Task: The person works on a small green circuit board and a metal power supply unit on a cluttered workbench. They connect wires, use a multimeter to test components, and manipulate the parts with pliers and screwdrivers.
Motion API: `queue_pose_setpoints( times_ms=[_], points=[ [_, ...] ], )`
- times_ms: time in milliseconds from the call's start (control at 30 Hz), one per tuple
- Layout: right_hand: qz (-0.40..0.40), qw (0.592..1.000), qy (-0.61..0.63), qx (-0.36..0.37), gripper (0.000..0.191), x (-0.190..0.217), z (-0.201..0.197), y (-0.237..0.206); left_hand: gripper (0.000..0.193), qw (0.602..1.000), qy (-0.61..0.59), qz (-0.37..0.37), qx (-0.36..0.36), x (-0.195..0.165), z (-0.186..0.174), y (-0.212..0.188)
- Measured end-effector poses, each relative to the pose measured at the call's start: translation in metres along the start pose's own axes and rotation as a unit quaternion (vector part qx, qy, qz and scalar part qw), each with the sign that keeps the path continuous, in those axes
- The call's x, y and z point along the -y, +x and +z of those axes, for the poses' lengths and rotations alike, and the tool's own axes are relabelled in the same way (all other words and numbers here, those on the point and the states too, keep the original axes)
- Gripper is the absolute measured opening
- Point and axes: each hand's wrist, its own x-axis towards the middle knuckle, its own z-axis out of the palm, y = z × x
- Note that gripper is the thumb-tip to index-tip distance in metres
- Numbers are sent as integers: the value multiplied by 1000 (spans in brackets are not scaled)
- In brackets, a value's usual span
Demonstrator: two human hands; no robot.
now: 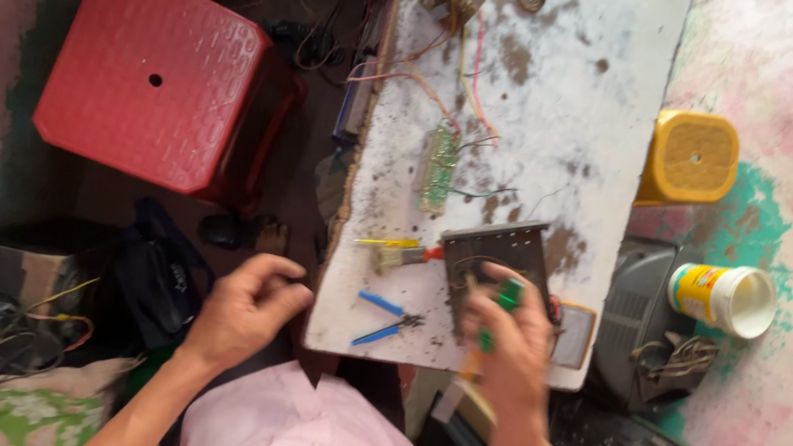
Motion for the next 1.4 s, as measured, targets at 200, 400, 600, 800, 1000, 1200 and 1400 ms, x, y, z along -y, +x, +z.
queue_pose_setpoints(
  times_ms=[200, 400, 600, 800, 1000, 1200, 1400],
  points=[
    [14, 982, 167, 93, 26, -58, 162, -11, 36, 975, -43, 42, 212, 10, -9, -13],
    [-29, 986, -3, 163, 33, -89, 186, -35, 23, 990, 24, -71, 123, 37, -40, -37],
    [19, 989, 44, 138, 29, -101, 199, -61, 24, 982, 55, -49, 174, 27, -57, -44],
    [-97, 992, 41, -68, 16, -46, 164, -2, 32, 952, -72, -61, 290, 36, -60, 58],
    [-59, 911, -319, -254, 28, 40, 68, 150, 34, 970, -24, -159, 183, 66, -73, 288],
    [9, 780, -548, -300, 36, 45, 15, 325, 44, 958, -28, -175, 223, 48, -27, 508],
    [74, 753, -570, -321, 40, 14, 17, 391, 75, 941, -92, -198, 258, 29, 38, 620]
  ],
)
